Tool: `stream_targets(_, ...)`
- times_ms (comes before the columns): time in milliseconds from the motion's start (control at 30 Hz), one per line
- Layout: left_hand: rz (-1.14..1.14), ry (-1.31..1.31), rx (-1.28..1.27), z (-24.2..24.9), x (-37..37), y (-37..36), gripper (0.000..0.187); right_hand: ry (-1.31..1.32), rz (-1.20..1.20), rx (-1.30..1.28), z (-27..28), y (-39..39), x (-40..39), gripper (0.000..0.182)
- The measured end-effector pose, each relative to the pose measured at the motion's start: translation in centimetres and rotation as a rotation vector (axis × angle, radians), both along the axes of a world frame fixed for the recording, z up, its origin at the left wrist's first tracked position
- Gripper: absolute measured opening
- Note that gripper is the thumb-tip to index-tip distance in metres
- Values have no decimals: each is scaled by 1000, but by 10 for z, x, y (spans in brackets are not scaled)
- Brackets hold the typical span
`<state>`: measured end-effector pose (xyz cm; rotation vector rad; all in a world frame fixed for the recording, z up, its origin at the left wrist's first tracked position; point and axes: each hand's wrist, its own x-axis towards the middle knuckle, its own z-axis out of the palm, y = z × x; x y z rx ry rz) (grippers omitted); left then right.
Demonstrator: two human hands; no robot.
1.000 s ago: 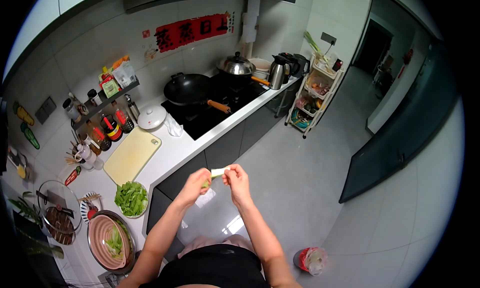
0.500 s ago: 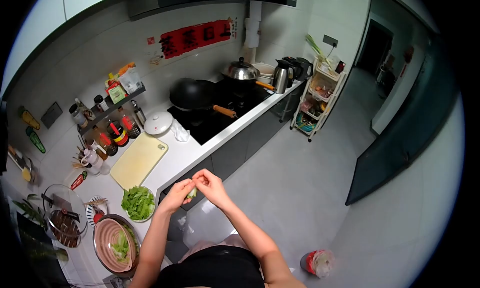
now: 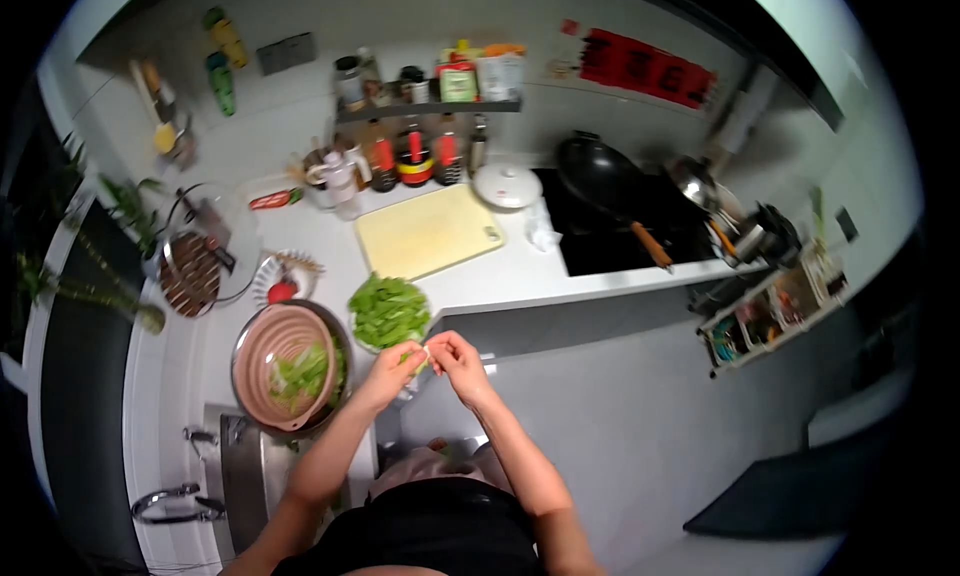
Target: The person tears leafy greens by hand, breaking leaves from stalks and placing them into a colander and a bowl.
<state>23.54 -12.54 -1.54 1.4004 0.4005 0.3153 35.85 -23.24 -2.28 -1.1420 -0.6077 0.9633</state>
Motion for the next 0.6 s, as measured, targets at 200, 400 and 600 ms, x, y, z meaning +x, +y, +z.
stream_targets(200,674,20,-148,-23,-31,47,14,460,-122,-139,-52,32,-40,12)
stream_targets(400,589,48,603,-20,-3,112,19,72,-177,-115,-62,60,9,11)
stream_targets(600,337,181,851,-109,61,152,23,-909,-237,-210,-107,125,31,14)
